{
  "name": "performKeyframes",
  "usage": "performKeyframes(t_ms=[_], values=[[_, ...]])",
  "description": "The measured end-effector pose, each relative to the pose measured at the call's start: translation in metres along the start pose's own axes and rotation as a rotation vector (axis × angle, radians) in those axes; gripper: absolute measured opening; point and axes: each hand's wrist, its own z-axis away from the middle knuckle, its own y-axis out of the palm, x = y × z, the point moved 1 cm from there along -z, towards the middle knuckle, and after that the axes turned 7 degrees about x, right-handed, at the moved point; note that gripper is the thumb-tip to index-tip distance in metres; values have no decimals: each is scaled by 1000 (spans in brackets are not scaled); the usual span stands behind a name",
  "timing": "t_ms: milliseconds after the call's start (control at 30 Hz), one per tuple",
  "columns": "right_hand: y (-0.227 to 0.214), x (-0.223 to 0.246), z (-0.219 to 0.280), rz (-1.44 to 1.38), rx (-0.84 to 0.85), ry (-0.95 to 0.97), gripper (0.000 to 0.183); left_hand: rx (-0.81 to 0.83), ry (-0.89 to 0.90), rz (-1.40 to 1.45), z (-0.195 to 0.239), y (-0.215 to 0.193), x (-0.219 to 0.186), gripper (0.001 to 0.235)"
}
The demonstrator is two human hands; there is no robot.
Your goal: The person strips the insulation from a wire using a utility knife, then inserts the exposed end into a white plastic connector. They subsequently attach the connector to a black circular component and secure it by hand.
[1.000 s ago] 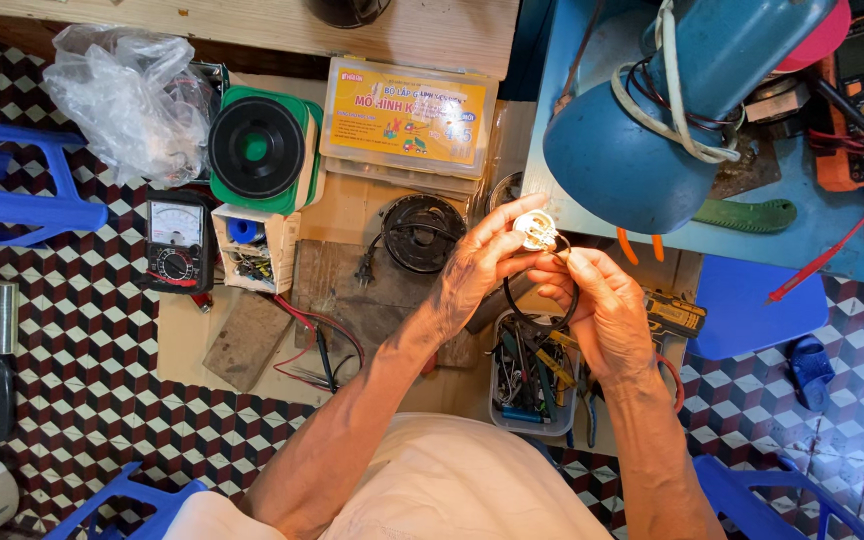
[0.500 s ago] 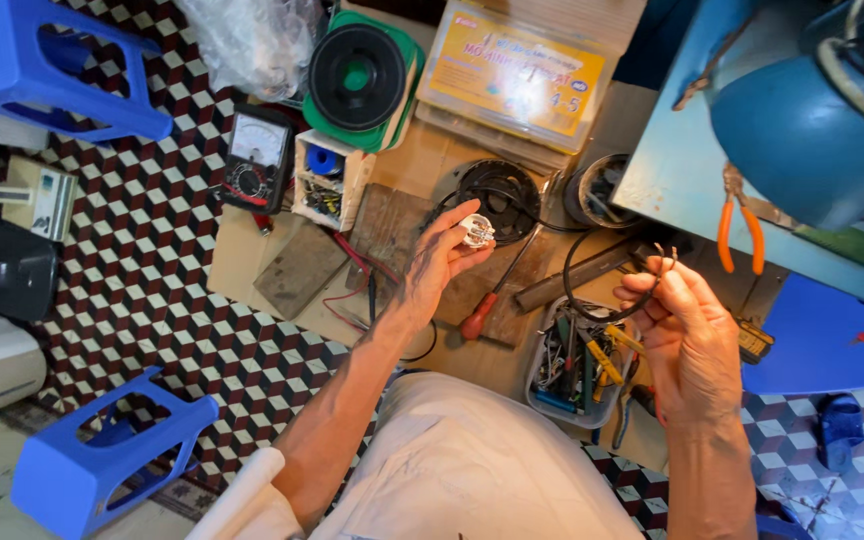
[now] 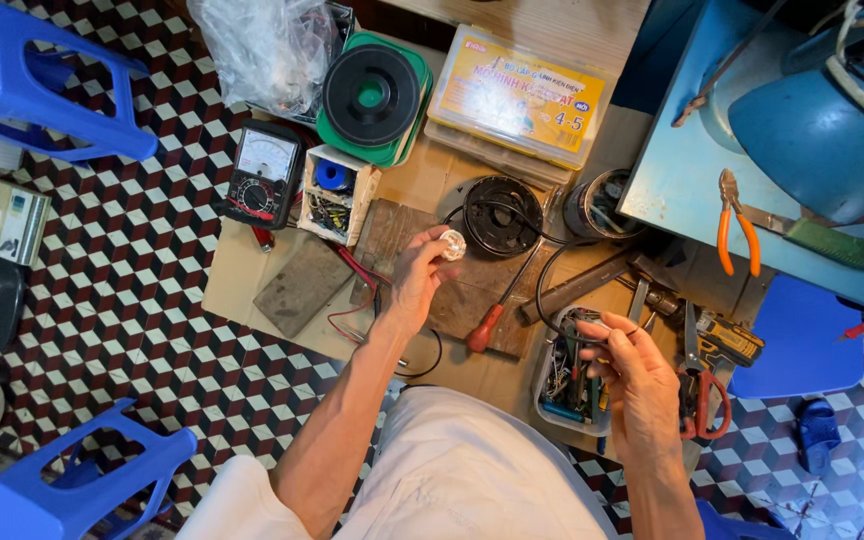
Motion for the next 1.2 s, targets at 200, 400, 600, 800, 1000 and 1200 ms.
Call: performKeyframes(t_ms=[200,400,600,800,1000,1200], values=[[-7,-3,20,-85,-75,-111,31,-192,-180,-223,-46,-15,36,44],[-21,13,53,-125,-176,-123,34,-67,-120,-521,-81,-5,69,33],[-40,22,76,-132,-223,-135,40,68,-214,-247,-66,3,62,24],[-66,36,84,35,-418,-138,36,248,-180,-222,0,19,23,23],[-73,43,92,9,-433,-175,33,314,-135,-283,31,35,-7,24],[-60,50,119,-292,-233,-406,28,184,-90,-403,29,25,2,24]])
